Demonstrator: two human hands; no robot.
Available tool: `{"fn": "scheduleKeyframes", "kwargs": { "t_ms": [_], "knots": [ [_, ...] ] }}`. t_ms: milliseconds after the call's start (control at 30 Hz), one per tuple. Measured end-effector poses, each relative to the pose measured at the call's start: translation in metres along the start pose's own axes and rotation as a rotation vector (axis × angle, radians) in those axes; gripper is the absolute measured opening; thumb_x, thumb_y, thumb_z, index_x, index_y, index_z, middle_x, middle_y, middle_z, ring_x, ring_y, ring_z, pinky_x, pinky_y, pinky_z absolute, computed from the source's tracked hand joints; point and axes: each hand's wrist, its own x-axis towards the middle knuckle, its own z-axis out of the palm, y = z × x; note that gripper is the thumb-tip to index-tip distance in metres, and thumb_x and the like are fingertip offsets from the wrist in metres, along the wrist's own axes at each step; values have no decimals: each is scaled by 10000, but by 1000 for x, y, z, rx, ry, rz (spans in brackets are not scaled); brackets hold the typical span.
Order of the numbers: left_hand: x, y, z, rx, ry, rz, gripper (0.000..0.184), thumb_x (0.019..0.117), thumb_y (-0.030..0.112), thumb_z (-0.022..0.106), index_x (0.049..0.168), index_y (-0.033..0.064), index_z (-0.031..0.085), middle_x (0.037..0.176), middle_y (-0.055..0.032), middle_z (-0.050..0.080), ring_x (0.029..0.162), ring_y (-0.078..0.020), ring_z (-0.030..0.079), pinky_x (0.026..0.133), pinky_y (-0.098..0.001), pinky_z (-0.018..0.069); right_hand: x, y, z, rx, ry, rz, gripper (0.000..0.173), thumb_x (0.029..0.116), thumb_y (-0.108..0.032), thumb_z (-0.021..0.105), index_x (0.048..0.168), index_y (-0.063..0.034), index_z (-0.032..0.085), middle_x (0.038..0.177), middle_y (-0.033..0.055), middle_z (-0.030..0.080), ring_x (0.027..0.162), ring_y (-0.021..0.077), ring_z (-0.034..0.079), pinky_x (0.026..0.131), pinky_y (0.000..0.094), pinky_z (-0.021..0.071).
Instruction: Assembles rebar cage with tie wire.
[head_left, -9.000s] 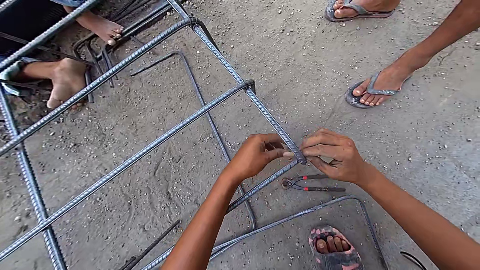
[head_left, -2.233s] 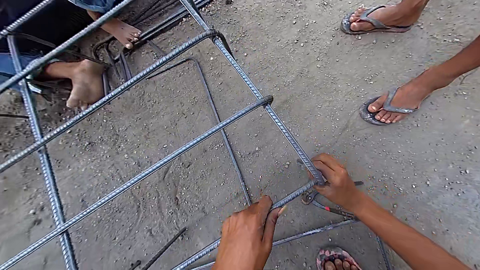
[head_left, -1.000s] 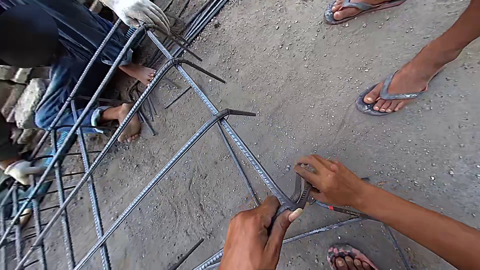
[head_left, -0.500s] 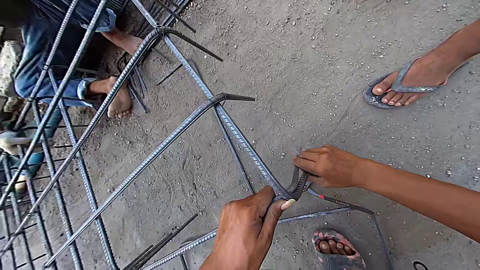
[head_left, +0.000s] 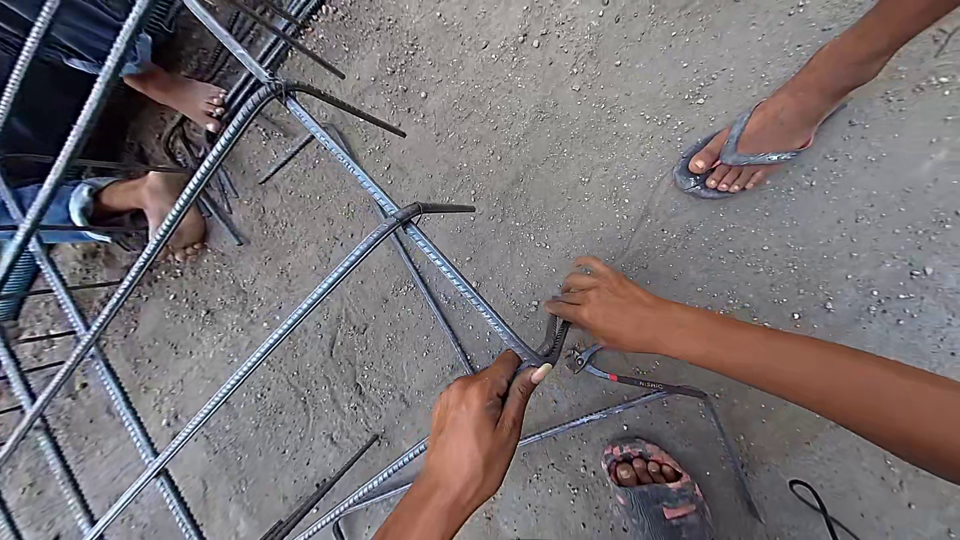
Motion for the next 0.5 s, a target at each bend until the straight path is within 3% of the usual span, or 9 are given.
{"fn": "scheduleKeyframes", "kwargs": {
  "t_ms": [67, 133, 200, 267, 333, 400, 433, 500],
  "knots": [
    [1, -3, 6, 32, -9, -11, 575, 1029, 585, 383, 735, 137, 592, 508, 57, 381, 433, -101, 418, 425, -313, 327, -27, -8, 9, 2, -29, 217, 495, 1013, -207, 631, 1497, -173, 536, 1368, 97, 658, 1351, 340, 544, 1189, 618, 284],
    [4, -4, 11, 68, 28, 0, 595, 1024, 596, 373, 725, 131, 593, 502, 43, 389, 424, -124, 429, 418, -330, 328, -62, -17, 25, 106, 24, 486, 603, 985, -369, 673, 1519, -148, 501, 1435, 165, 596, 1379, 403, 507, 1166, 653, 308],
    [0, -4, 15, 98, 60, 1, 589, 1022, 586, 379, 728, 128, 603, 504, 34, 403, 422, -139, 443, 416, -340, 328, -94, -32, 52, 114, 44, 633, 810, 854, -508, 783, 1496, -93, 518, 1479, 231, 537, 1398, 480, 459, 1135, 713, 309],
    [1, -6, 15, 118, 102, 18, 586, 1024, 578, 380, 726, 126, 605, 502, 29, 410, 417, -146, 449, 408, -343, 328, -105, -44, 75, 32, 71, 651, 948, 718, -545, 875, 1475, -78, 547, 1504, 269, 497, 1398, 523, 440, 1107, 763, 299],
    [0, -7, 16, 122, 109, 24, 579, 1027, 572, 385, 723, 127, 594, 503, 30, 404, 419, -145, 446, 410, -340, 324, -103, -59, 90, -68, 82, 625, 891, 728, -496, 880, 1444, -61, 575, 1424, 276, 568, 1324, 519, 522, 1068, 759, 351],
    [-2, -6, 17, 122, 104, 23, 570, 1029, 570, 387, 715, 135, 578, 501, 36, 390, 421, -142, 437, 414, -334, 315, -100, -68, 92, -119, 24, 625, 692, 814, -271, 855, 1396, -1, 597, 1323, 301, 618, 1244, 515, 581, 1064, 713, 392],
    [-2, -6, 17, 122, 104, 22, 565, 1027, 569, 393, 714, 135, 575, 500, 34, 390, 423, -147, 440, 418, -337, 315, -99, -69, 94, -164, 23, 610, 585, 807, -150, 845, 1322, 30, 634, 1219, 300, 657, 1158, 497, 633, 1033, 679, 442],
    [-3, -4, 15, 124, 103, 21, 554, 1026, 553, 417, 719, 124, 586, 501, 18, 408, 430, -168, 464, 424, -358, 330, -96, -68, 88, -182, -70, 636, 439, 840, -79, 783, 1234, 55, 645, 1159, 296, 662, 1111, 471, 652, 985, 610, 495]
  ]
}}
